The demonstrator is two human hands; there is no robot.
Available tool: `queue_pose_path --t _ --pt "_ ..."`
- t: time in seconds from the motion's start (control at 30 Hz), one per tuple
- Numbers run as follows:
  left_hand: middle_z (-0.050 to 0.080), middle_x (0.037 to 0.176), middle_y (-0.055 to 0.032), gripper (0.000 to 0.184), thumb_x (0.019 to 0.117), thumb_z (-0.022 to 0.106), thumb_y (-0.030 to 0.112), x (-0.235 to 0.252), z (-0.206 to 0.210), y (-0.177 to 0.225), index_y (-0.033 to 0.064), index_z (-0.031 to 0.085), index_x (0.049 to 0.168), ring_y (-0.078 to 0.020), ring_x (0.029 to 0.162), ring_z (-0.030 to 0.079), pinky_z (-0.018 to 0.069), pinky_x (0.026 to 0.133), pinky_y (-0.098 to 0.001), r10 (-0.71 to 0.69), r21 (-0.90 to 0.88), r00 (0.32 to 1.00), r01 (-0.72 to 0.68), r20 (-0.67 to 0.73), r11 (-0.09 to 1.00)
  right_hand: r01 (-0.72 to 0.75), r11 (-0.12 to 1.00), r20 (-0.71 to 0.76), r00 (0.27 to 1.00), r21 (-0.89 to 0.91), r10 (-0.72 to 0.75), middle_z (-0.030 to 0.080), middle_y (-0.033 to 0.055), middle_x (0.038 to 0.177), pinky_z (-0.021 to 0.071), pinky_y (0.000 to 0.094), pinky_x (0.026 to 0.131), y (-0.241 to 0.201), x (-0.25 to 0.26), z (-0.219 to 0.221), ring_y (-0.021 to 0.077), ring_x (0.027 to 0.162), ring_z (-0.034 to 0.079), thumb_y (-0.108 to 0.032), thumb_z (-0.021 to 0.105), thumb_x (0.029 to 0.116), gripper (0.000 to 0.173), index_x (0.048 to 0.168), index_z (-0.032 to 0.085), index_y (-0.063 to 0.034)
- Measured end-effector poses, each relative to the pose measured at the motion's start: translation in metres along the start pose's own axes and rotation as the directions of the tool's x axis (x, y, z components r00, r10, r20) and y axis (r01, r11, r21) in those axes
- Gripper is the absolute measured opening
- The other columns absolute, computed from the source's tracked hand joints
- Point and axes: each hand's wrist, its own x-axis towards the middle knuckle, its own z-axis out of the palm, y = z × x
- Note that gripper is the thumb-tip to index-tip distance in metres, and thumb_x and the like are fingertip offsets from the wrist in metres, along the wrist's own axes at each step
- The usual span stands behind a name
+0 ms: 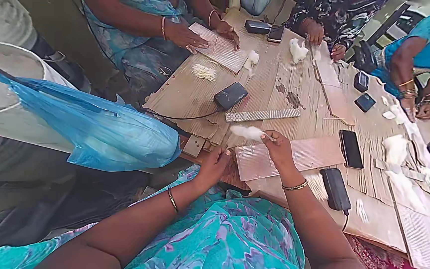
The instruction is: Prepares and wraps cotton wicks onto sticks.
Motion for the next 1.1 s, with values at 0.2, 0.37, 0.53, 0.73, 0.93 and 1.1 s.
queue_pose_path --t 0.2,0.37,0.53,0.73,0.93,1.1 --pt "0.056 0.130 -0.0075 0.033 0.1006 0.066 0.028 0.025 0.008 0.045 0.0095 0.066 0.128 -0.0053 0.073 0.051 0.0438 0.060 -0.0209 0.285 0.079 0.959 -0.284 0.004 0.956 0.022 0.963 0.178 0.981 0.267 -0.071 0.070 -0.0024 0.090 0.0542 0.0188 0.077 -0.016 -0.042 -0.031 0.0001 0.079 0.063 0.003 0.065 0.0926 0.015 0.105 0.072 -0.0019" --pt "0.068 0.113 -0.0034 0.030 0.1060 0.057 0.025 0.036 0.032 0.072 0.0072 0.065 0.129 -0.0079 0.090 0.063 0.0533 0.080 -0.0283 0.127 -0.038 0.921 -0.122 0.369 0.992 0.075 0.947 0.122 0.985 0.313 -0.118 0.072 -0.0031 0.093 0.0557 0.0193 0.080 -0.014 -0.055 -0.044 0.0008 0.083 0.066 0.000 0.066 0.0934 0.014 0.104 0.074 -0.0046" --pt "0.065 0.079 -0.0009 0.016 0.1047 0.060 0.016 0.041 0.048 0.069 0.0025 0.065 0.098 -0.0053 0.074 0.063 0.0537 0.073 -0.0247 0.005 -0.057 0.919 0.019 0.395 0.998 0.060 0.926 -0.056 0.998 0.372 -0.042 0.070 -0.0047 0.095 0.0542 0.0199 0.081 -0.006 -0.053 -0.046 0.0010 0.085 0.064 -0.005 0.060 0.0986 0.016 0.111 0.070 -0.0065" --pt "0.062 0.076 -0.0016 0.015 0.1036 0.062 0.016 0.058 0.049 0.073 0.0035 0.064 0.096 -0.0071 0.069 0.059 0.0510 0.068 -0.0255 0.048 0.020 0.965 -0.055 0.258 0.998 -0.072 0.858 -0.039 0.994 0.508 0.106 0.069 -0.0004 0.111 0.0517 0.0234 0.085 -0.008 -0.039 -0.039 0.0061 0.098 0.063 -0.017 0.058 0.1023 0.026 0.125 0.066 -0.0071" --pt "0.058 0.072 0.0002 0.017 0.1027 0.064 0.018 0.075 0.047 0.075 0.0044 0.065 0.093 -0.0054 0.064 0.055 0.0477 0.064 -0.0238 0.057 0.121 0.954 -0.097 0.295 0.988 -0.062 0.847 -0.011 0.997 0.528 0.079 0.069 -0.0024 0.085 0.0530 0.0180 0.073 -0.014 -0.021 -0.025 0.0017 0.076 0.063 0.002 0.069 0.0927 0.007 0.096 0.071 -0.0044" --pt "0.057 0.071 -0.0015 0.021 0.1053 0.060 0.022 0.092 0.043 0.077 0.0040 0.065 0.097 -0.0079 0.063 0.054 0.0471 0.063 -0.0271 0.021 0.269 0.947 -0.113 0.321 0.957 -0.089 0.876 -0.154 0.971 0.475 0.183 0.069 -0.0011 0.079 0.0506 0.0164 0.066 -0.007 -0.007 -0.016 0.0006 0.069 0.060 0.001 0.073 0.0905 0.004 0.092 0.073 -0.0020"
